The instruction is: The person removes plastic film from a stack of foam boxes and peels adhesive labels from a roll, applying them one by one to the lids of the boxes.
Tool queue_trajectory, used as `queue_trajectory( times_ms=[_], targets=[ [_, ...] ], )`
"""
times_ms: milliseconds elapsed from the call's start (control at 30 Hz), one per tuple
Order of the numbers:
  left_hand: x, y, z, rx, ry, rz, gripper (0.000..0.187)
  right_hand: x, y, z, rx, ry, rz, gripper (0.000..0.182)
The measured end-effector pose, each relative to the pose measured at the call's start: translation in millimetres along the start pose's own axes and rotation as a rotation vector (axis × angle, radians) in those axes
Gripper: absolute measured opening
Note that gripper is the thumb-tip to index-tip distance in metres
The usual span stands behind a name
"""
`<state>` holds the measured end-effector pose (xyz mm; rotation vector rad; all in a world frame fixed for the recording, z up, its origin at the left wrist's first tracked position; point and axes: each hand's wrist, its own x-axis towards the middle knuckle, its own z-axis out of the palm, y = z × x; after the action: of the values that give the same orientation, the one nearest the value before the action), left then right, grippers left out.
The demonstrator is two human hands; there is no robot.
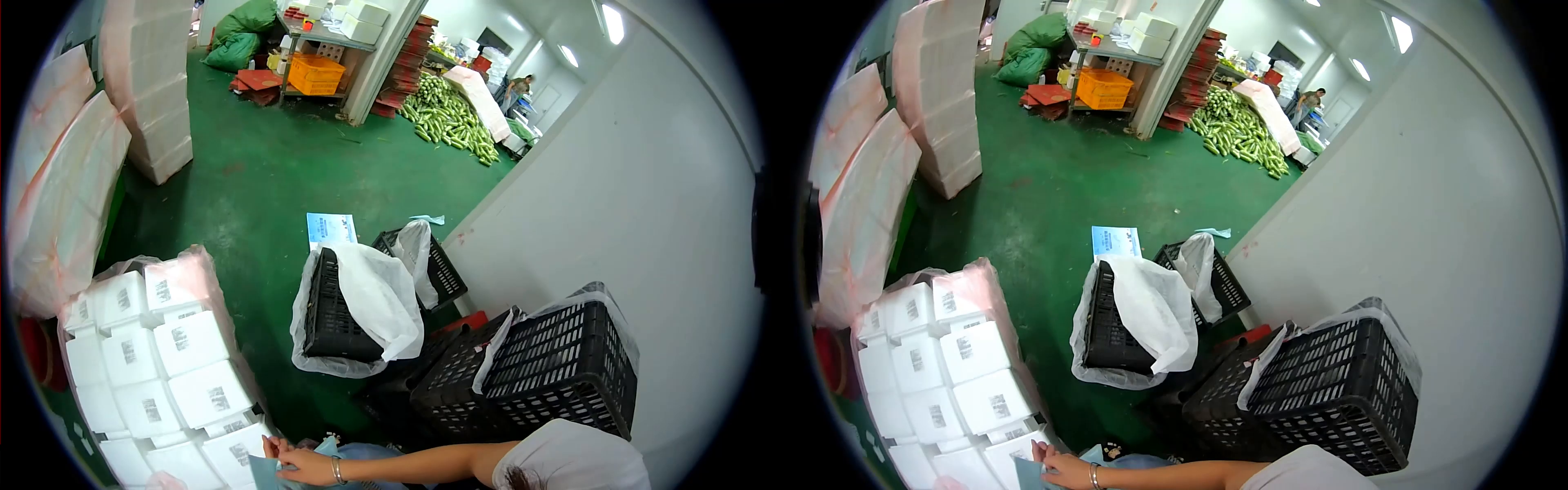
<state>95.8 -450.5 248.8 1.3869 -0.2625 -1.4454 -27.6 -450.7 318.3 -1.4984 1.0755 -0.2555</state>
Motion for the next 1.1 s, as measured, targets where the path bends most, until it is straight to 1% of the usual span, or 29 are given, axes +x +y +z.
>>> queue_trajectory(
  times_ms=[67, 100, 167, 200, 233, 300, 333, 367, 433, 467, 500, 533, 567, 600, 633, 667, 700, 733, 767, 833, 900, 933, 967, 1000, 1033, 1100],
  targets=[
    [0, 6, -1, -0.028, -0.006, 0.005, 0.044, 14, 10, 14, -0.082, 0.189, -0.099, 0.027],
    [1, 8, -3, -0.037, -0.009, 0.008, 0.045, 22, 13, 21, -0.075, 0.186, -0.092, 0.027],
    [3, 15, -8, -0.076, -0.014, 0.018, 0.045, 39, 8, 25, 0.311, 0.216, -0.122, 0.02],
    [3, 18, -12, -0.099, -0.018, 0.021, 0.045, 44, 5, 25, 0.368, 0.214, -0.202, 0.015],
    [3, 18, -15, -0.123, -0.025, 0.024, 0.046, 45, -2, 21, 0.37, 0.213, -0.199, 0.015],
    [3, 28, -18, -0.185, -0.035, 0.038, 0.046, 43, -26, 8, 0.856, -0.015, -0.049, 0.02],
    [2, 30, -20, -0.217, -0.04, 0.042, 0.047, 36, -47, -7, 0.918, -0.084, -0.056, 0.024],
    [0, 31, -22, -0.257, -0.059, 0.048, 0.047, 39, -43, -4, 0.914, -0.084, -0.059, 0.024],
    [-5, 31, -18, -0.353, -0.089, 0.041, 0.048, 45, -42, 2, 0.968, -0.073, -0.035, 0.014],
    [-5, 32, -16, -0.42, -0.123, 0.039, 0.048, 47, -42, 1, 0.904, -0.018, -0.053, 0.013],
    [-6, 32, -16, -0.502, -0.159, 0.036, 0.048, 37, -58, -31, 0.677, -0.018, -0.073, 0.013],
    [-8, 40, -13, -0.605, -0.192, 0.055, 0.049, 33, -59, -57, 0.513, 0.055, -0.08, 0.012],
    [-2, 47, -13, -0.744, -0.228, 0.085, 0.049, 29, -52, -92, 0.34, 0.159, -0.234, 0.011],
    [-3, 62, -21, -0.823, -0.237, 0.133, 0.049, 24, -46, -118, 0.2, 0.327, -0.27, 0.011],
    [3, 78, -23, -0.972, -0.279, 0.203, 0.049, 15, -40, -148, 0.156, 0.439, -0.099, 0.009],
    [12, 96, -27, -1.117, -0.371, 0.279, 0.05, 13, -5, -172, -0.256, 0.529, -0.138, 0.018],
    [9, 110, -39, -1.209, -0.423, 0.355, 0.05, 11, 12, -184, -0.156, 0.643, 0.042, 0.029],
    [11, 123, -45, -1.242, -0.45, 0.406, 0.05, 3, 26, -191, -0.356, 0.731, 0.023, 0.036],
    [11, 131, -51, -1.265, -0.459, 0.453, 0.051, -10, 50, -187, -1.071, 1.02, -0.049, 0.04],
    [3, 137, -47, -1.228, -0.395, 0.467, 0.052, -36, 59, -161, -0.875, 1.03, 0.05, 0.039],
    [1, 139, -46, -1.221, -0.368, 0.436, 0.053, -48, 45, -77, 0.162, 0.571, 0.286, 0.038],
    [0, 134, -45, -1.238, -0.369, 0.445, 0.053, -51, 56, -38, 0.029, 0.191, 0.297, 0.04],
    [-7, 128, -43, -1.255, -0.372, 0.452, 0.053, -62, 68, 10, 0.756, -0.149, 0.455, 0.056],
    [-15, 127, -42, -1.283, -0.325, 0.435, 0.052, -63, 86, 66, 1.411, -0.272, 0.692, 0.072],
    [-21, 122, -45, -1.28, -0.322, 0.435, 0.052, -52, 62, 93, 1.57, -0.304, 0.672, 0.085],
    [-38, 114, -60, -1.336, -0.289, 0.498, 0.052, -19, 59, 145, 1.948, -0.334, 0.553, 0.086]
  ],
)
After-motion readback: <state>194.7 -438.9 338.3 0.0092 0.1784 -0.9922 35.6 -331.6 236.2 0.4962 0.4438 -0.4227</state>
